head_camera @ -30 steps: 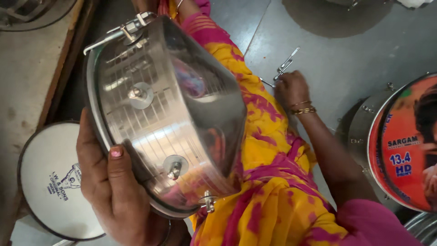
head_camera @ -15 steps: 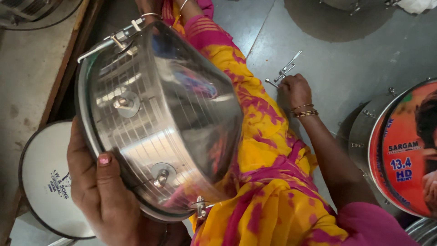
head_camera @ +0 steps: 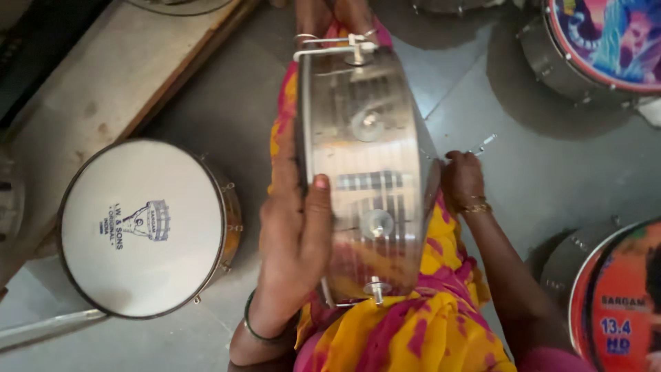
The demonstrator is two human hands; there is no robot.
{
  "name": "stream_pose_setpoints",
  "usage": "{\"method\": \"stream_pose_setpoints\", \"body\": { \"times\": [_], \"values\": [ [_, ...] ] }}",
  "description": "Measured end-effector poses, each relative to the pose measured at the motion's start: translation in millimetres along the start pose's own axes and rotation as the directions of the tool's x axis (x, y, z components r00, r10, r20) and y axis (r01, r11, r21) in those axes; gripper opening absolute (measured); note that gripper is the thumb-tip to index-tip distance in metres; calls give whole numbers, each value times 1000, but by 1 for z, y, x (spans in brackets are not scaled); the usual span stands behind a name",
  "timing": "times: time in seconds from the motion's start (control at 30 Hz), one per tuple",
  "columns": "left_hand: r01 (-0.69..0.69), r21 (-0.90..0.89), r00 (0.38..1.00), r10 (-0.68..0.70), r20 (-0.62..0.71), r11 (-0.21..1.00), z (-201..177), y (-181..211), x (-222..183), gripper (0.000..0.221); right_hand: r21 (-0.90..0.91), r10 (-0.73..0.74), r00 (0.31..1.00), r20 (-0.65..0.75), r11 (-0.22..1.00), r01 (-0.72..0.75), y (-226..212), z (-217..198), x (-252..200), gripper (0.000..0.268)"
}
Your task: The person inserts metal tension rods through the lugs of a drum shell and screw-tightens them into place by hand, repeating this for multiple rods around the circumference of the instrument.
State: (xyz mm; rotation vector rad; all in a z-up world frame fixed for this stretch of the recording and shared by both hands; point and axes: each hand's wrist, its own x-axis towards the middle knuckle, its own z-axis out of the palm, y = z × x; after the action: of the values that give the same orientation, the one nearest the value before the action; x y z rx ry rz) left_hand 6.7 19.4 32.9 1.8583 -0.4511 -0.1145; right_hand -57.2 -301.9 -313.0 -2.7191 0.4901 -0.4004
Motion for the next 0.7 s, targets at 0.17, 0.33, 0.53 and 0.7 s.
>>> {"method": "stream_pose_setpoints", "body": {
  "times": [0.17,0.33,0.53,0.7],
  "values": [
    [42,-64,998,-38,50,997,-1,-1,-4,62,265,-33,948,-317,957,122,-10,-87,52,32],
    [-155,-61,988,156,13,986,2,-6,-6,65,913,314,916,-248,393,113,-100,-216,71,17],
    [-225,-147,974,224,-21,963,8,-7,-6,67,818,-171,924,-343,430,383,-210,-248,63,12],
    [-296,-85,955,296,-22,951,5,-10,-2,35,859,-277,928,-248,380,343,-232,-228,65,14]
  ]
}}
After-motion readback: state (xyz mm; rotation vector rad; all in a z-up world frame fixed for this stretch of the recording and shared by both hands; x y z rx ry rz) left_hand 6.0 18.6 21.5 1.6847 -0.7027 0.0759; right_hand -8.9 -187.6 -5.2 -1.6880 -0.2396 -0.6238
